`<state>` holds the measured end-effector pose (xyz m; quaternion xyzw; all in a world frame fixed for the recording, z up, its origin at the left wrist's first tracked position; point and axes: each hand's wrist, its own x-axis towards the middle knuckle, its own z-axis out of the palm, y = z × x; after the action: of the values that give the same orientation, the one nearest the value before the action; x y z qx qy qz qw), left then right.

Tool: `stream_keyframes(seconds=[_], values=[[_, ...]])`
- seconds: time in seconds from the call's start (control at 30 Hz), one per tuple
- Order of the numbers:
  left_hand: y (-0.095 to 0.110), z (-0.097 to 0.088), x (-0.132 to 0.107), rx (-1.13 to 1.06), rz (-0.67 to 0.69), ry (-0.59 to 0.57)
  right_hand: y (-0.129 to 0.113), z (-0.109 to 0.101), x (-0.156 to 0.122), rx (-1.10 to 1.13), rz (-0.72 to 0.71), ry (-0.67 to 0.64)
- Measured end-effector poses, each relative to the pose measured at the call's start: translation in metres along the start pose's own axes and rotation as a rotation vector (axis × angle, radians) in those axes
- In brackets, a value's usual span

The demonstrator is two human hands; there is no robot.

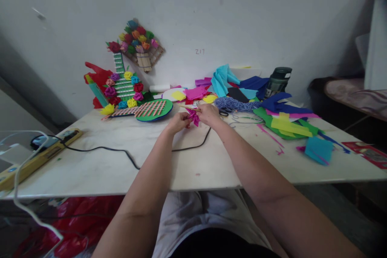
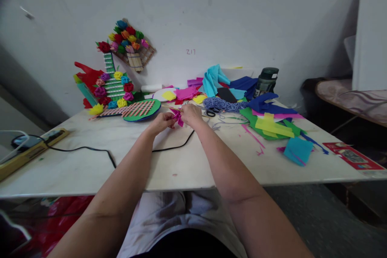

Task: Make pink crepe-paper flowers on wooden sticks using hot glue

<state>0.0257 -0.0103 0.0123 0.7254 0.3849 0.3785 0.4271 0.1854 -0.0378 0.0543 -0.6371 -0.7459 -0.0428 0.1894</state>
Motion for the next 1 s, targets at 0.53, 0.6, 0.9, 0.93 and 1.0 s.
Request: stream_keyframes(seconds=[0.53,0.6,0.9,0.93,1.0], values=[[0.003,0.004,-0.003,-0.185,-0.081,0.126,0.001,-0.006,-0.001,0.171,-0.009,0.045],[0.003,0.004,-0.004,-0.221,-0.081,0.111,0.006,-0.007,0.0,0.206,0.0,0.075],[0.004,0.001,-0.006,-0.32,-0.115,0.102,0.018,-0.012,0.002,0.308,-0.004,0.082],[0.004,0.001,-0.006,-0.33,-0.123,0.102,0.016,-0.012,0.001,0.299,-0.019,0.08],[0.005,0.0,-0.007,-0.354,-0.144,0.104,0.014,-0.012,0.0,0.284,-0.05,0.076]])
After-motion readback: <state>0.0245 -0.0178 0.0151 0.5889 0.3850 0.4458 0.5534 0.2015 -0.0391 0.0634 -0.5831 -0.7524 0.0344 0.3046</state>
